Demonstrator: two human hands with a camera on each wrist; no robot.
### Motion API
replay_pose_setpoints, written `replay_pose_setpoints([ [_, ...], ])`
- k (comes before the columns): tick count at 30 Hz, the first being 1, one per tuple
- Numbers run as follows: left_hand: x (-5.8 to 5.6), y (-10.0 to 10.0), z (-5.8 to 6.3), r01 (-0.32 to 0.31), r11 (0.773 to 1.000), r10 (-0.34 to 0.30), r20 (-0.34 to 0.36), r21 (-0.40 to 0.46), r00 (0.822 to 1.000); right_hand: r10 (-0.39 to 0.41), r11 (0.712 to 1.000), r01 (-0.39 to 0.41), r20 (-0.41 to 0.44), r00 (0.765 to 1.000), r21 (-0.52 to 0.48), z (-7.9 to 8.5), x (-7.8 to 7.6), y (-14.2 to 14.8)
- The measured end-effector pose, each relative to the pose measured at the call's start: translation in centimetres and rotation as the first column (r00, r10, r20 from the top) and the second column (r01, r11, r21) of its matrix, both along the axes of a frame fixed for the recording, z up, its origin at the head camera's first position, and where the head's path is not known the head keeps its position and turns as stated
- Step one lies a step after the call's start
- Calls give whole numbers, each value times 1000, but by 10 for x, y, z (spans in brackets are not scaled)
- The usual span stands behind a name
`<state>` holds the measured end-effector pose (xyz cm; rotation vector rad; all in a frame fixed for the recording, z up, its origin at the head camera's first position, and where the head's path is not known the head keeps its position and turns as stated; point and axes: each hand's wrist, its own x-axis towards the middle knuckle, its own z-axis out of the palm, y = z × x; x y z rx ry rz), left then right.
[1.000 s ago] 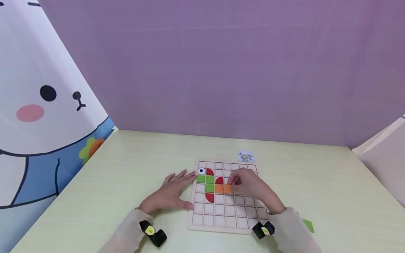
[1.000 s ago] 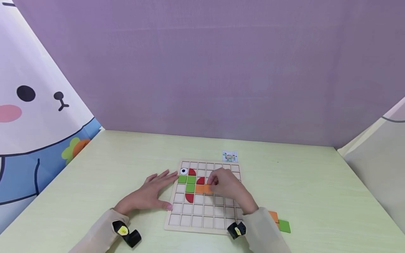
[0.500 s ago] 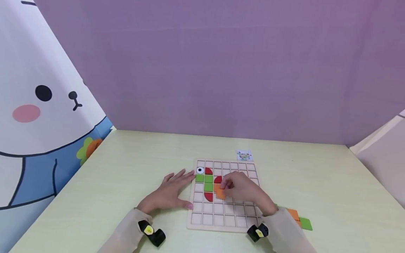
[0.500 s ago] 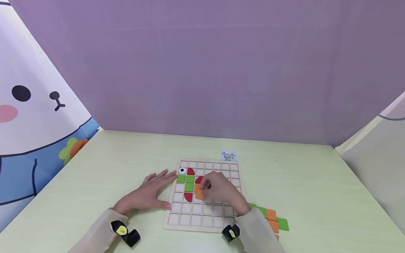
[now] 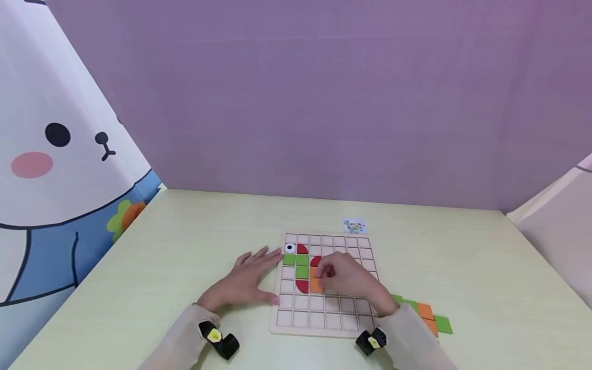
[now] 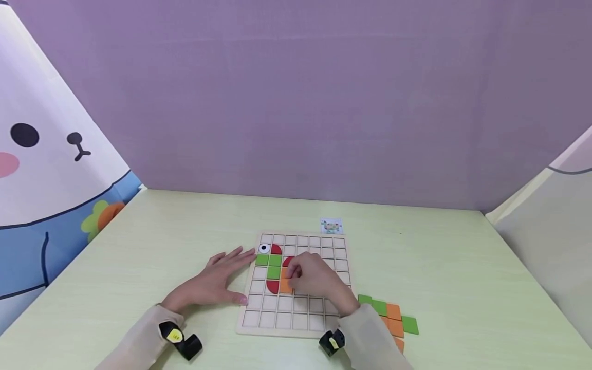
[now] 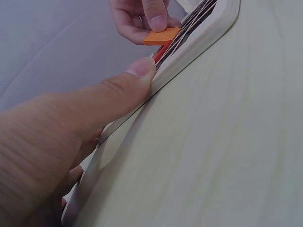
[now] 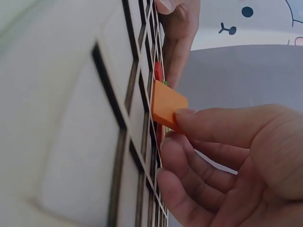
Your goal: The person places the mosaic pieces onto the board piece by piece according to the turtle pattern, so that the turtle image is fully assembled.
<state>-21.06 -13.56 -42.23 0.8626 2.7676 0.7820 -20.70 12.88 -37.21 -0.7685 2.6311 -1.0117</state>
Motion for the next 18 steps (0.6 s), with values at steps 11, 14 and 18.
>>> replay_pose_setpoints([
  [11,2,0,1,2,1000,-2,4,18,1000,-15,1000,15,-1,1000,17,-4,2,-3],
  [14,2,0,1,1,1000,-1,8,21,1000,-19,1000,19,-1,1000,15,-4,3,-3],
  [18,1,0,0,-3,1000,3,9,14,1000,-16,1000,16,-3,1000,9,-5,3,-3],
])
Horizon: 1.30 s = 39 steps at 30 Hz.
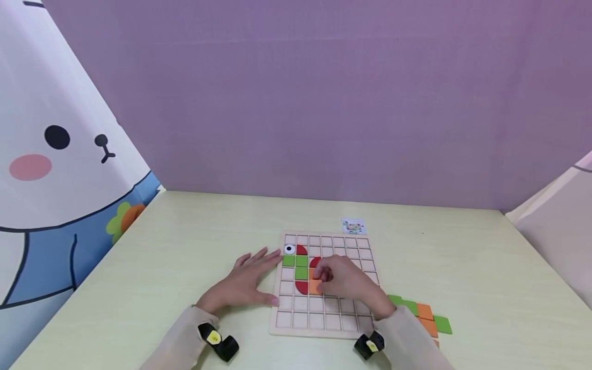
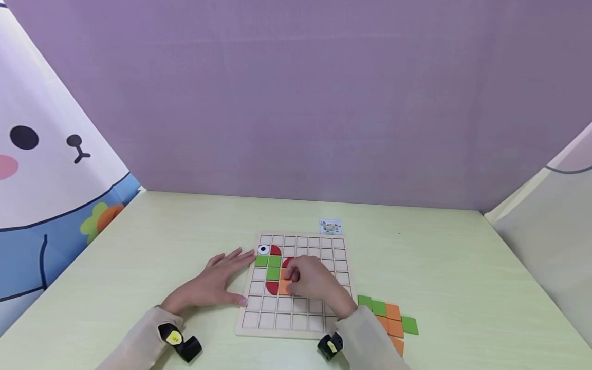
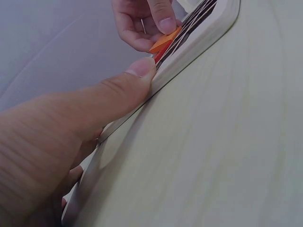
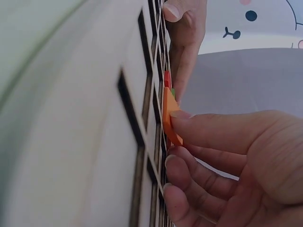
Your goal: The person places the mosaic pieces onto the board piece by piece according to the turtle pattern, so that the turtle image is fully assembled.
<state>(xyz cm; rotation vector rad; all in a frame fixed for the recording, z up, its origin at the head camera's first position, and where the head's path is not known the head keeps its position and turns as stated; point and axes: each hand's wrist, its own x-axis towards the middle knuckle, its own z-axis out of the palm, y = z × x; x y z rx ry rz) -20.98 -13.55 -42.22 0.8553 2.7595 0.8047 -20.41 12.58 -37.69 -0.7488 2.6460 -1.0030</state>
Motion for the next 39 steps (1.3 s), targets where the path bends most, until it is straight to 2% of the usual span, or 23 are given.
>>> replay_pose_setpoints([
  [24,0,0,-1,13,1000,-13,-1,2,1000,15,1000,-15,-18,1000,9,1,1,2],
  [33,1,4,-1,16,1000,-16,5,8,1000,-64,998,65,-6,998,27,9,4,19],
  [39,2,2,2,4,1000,-4,8,7,1000,-92,994,93,-29,995,54,11,4,33],
])
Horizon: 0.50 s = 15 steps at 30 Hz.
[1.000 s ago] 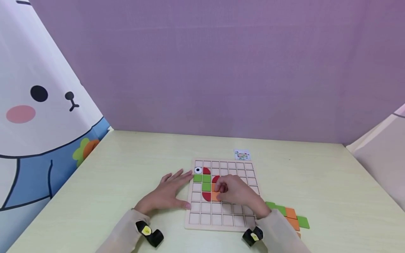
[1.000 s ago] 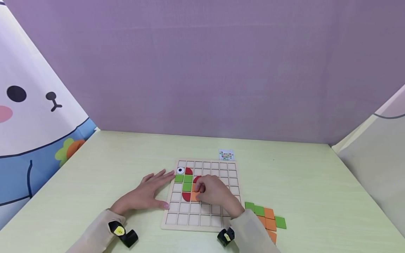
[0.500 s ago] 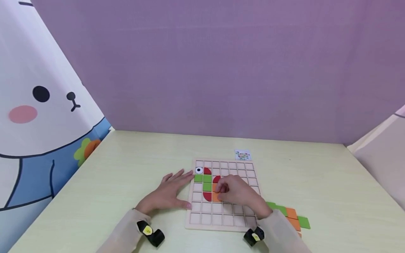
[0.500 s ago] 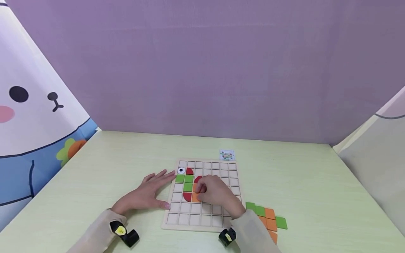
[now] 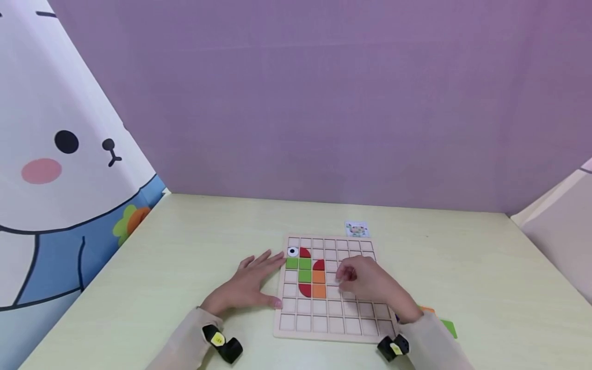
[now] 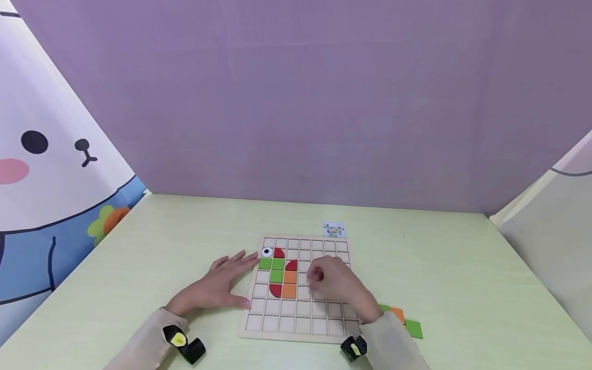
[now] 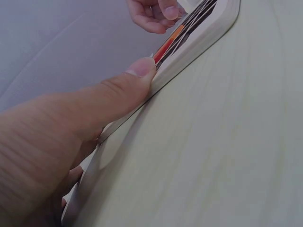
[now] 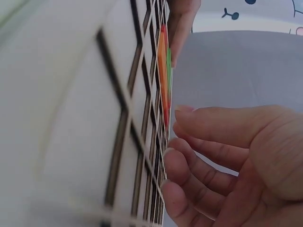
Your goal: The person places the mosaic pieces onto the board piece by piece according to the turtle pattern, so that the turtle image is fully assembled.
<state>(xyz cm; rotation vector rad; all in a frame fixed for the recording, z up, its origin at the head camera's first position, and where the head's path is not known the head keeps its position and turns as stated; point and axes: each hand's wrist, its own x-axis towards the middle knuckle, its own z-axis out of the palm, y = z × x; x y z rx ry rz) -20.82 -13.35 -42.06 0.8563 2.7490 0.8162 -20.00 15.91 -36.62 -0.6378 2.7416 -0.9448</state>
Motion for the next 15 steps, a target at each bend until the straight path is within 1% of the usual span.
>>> replay_pose_setpoints([
  [7,-1,-1,-3,-4,1000,4,3,-9,1000,-68,997,68,2,998,29,2,1,17],
  [15,-2,0,-2,-1,1000,1,-3,-18,1000,-59,997,60,-12,998,51,7,4,42],
])
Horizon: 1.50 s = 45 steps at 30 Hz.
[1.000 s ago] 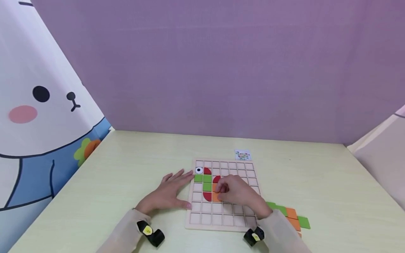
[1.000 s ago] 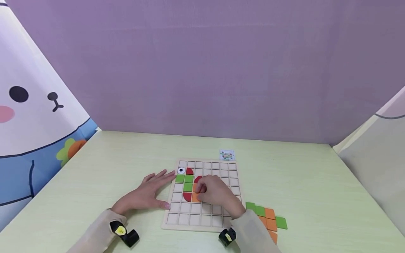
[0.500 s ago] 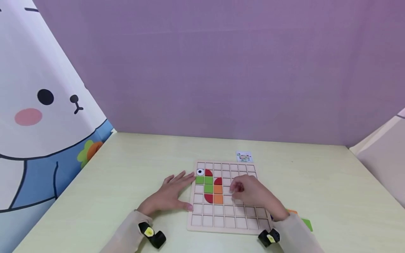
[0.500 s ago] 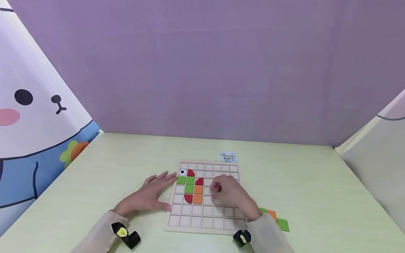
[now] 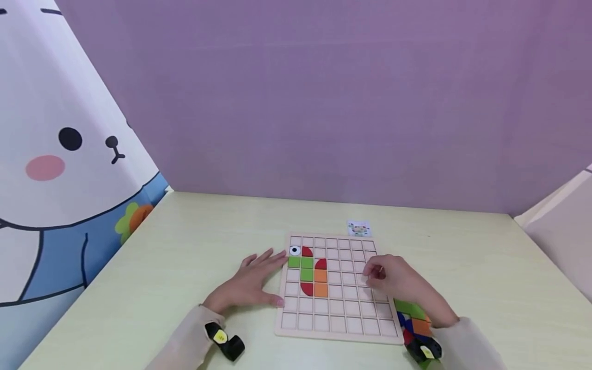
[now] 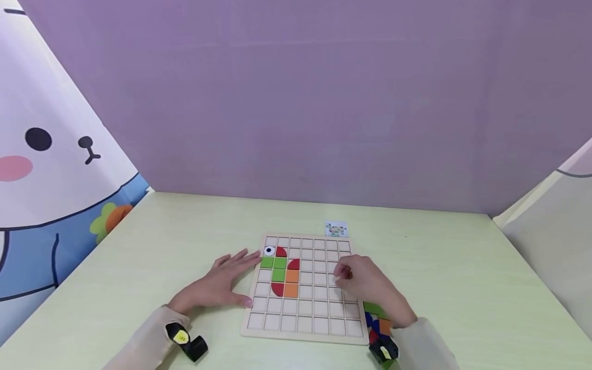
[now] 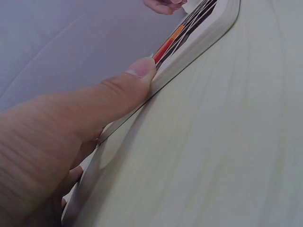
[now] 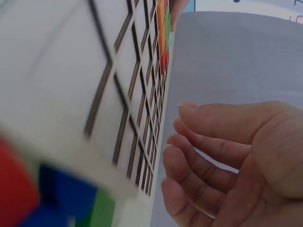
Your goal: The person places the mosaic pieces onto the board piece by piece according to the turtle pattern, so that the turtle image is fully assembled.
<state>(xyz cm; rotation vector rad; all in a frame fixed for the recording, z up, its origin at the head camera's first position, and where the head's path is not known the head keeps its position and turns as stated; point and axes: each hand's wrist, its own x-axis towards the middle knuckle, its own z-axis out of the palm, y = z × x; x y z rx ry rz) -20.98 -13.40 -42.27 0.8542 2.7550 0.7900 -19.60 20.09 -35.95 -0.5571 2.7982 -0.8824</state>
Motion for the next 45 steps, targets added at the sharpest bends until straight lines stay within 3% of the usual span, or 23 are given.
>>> replay_pose_setpoints([
  [19,-3,-3,1,-20,1000,20,-2,-16,1000,-53,994,50,29,998,96,2,16,62],
  [29,-1,-4,2,-26,1000,26,6,-9,1000,-64,995,55,107,992,80,-9,21,63],
  [45,2,-1,3,-12,1000,12,3,1,1000,-19,996,12,81,997,83,-14,19,61],
])
